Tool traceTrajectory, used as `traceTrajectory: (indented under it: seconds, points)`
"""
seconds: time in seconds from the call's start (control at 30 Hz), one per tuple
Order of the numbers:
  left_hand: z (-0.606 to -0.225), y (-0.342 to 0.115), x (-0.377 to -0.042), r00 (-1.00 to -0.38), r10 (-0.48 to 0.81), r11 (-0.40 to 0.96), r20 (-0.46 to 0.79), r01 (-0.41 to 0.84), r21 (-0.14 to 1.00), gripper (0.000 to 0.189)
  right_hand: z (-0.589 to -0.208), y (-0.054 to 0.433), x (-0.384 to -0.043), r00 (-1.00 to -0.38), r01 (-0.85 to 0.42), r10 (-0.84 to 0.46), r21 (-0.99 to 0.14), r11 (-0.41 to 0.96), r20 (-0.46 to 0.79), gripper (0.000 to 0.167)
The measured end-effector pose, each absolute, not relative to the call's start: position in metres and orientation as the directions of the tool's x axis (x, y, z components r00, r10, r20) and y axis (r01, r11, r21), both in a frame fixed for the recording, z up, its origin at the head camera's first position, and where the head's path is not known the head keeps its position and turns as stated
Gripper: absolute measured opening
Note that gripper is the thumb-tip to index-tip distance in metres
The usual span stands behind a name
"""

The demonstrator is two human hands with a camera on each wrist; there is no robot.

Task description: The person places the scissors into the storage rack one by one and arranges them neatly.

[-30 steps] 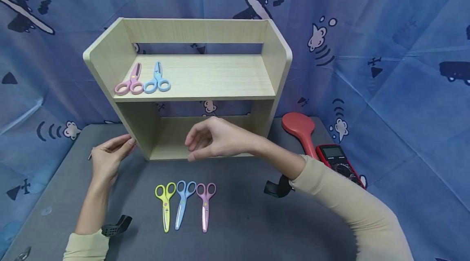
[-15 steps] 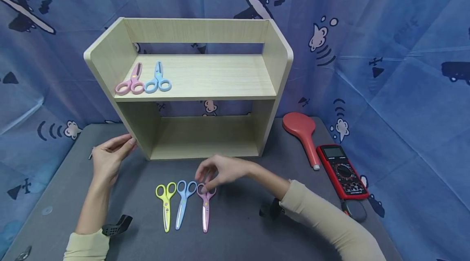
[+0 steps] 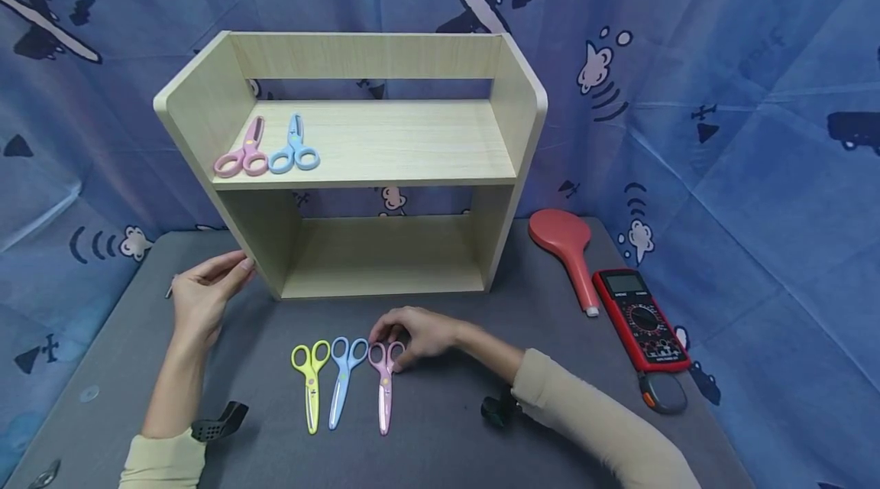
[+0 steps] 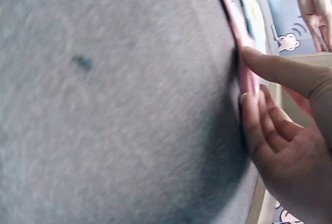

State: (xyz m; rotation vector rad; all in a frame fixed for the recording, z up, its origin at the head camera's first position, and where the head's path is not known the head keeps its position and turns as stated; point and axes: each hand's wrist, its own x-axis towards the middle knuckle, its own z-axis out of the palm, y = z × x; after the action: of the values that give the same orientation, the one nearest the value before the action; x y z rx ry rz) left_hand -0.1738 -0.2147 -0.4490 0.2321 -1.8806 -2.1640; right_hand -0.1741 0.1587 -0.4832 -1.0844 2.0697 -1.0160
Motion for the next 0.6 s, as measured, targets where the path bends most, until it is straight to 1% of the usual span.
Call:
traceTrajectory:
  seconds: [0.13, 0.3, 0.43, 0.6]
  points:
    - [-0.4492, -0.2150, -0.1734, -0.953, -0.298, -0.124, 0.051, 0.092, 0.988, 0.032, -0.4863, 0.1592, -0.1755, -0.510, -0.429, -0.847, -0.809, 0.403, -0.151, 0.054]
    - [-0.4491, -0.2151, -0.1738, -0.954, -0.296, -0.122, 0.049, 0.089, 0.988, 0.033, -0.4857, 0.1609, -0.1764, -0.500, -0.448, -0.846, -0.781, 0.436, -0.186, 0.060]
    - [-0.4489, -0.2153, -0.1739, -0.953, -0.299, -0.128, 0.047, 0.089, 0.988, 0.032, -0.4858, 0.1612, -0.1763, -0.486, -0.485, -0.848, -0.742, 0.462, -0.211, 0.058]
    - [-0.4484, -0.2151, -0.1734, -0.953, -0.299, -0.144, 0.043, 0.090, 0.986, 0.030, -0.4846, 0.1608, -0.1748, -0.467, -0.504, -0.855, -0.726, 0.467, -0.226, 0.058]
